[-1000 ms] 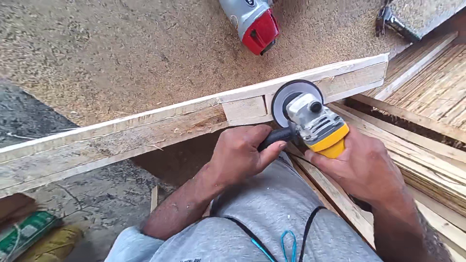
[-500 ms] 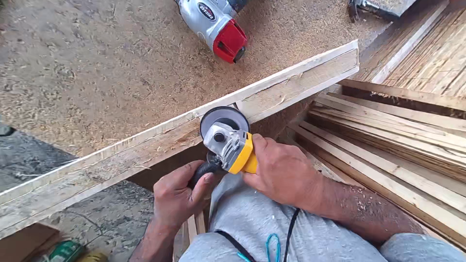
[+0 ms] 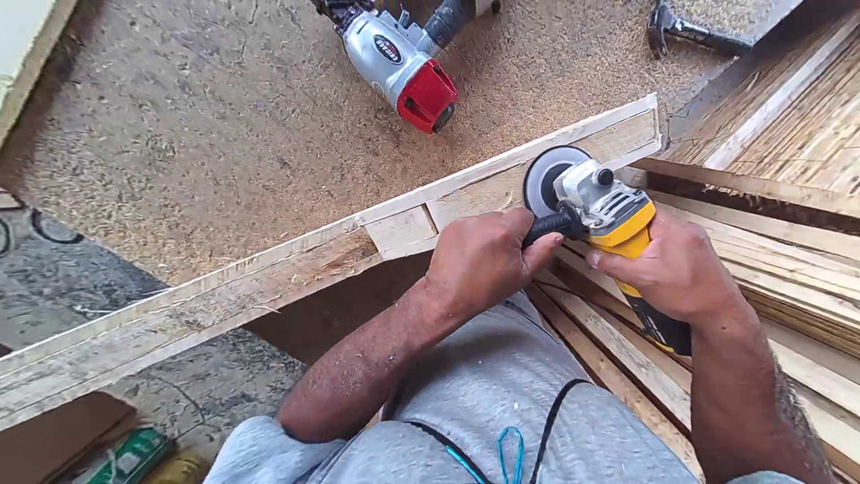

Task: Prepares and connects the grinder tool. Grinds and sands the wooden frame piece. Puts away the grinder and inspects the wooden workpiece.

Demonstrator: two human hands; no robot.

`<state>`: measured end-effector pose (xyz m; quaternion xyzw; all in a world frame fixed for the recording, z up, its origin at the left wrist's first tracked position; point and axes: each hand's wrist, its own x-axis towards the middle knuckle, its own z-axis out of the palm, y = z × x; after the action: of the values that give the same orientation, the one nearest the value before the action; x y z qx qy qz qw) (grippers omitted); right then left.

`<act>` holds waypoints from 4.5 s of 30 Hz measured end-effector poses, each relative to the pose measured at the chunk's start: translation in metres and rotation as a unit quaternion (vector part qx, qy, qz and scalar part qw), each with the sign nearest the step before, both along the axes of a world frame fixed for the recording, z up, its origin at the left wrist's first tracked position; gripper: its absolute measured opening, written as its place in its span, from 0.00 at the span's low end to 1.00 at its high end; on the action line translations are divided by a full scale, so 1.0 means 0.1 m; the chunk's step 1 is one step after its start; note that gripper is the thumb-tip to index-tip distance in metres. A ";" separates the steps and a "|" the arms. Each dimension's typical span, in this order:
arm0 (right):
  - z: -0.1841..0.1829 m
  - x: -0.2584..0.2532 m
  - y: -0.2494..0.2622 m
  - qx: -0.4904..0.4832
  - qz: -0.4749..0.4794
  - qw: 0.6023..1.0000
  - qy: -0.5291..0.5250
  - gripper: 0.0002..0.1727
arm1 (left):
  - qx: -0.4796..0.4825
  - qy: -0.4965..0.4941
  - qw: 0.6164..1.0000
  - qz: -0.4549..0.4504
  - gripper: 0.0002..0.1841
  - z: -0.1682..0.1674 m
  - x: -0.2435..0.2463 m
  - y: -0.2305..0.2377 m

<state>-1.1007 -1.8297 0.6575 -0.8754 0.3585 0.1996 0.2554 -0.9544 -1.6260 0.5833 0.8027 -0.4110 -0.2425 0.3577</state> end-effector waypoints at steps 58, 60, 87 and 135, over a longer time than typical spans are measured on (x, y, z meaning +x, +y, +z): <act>0.16 -0.02 -0.94 -0.024 -0.041 0.997 0.059 0.39 | 0.025 0.007 0.999 -0.024 0.26 0.03 -0.02 -1.08; 0.17 -0.11 -1.06 -0.039 -0.056 0.996 0.060 0.42 | 0.027 -0.001 0.999 -0.045 0.27 0.03 -0.05 -1.28; 0.13 0.27 1.29 -0.067 0.262 0.962 0.045 0.43 | -0.090 0.083 0.975 0.188 0.23 -0.32 -0.73 1.57; 0.38 0.59 1.24 -0.116 0.299 0.942 0.097 0.42 | -0.147 0.171 0.956 0.186 0.23 -0.38 -0.57 1.41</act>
<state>-1.0414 -1.7059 0.6958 -0.9422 0.1244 0.3080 0.0446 -1.0114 -1.4854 0.5448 0.7501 -0.2178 -0.2419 0.5756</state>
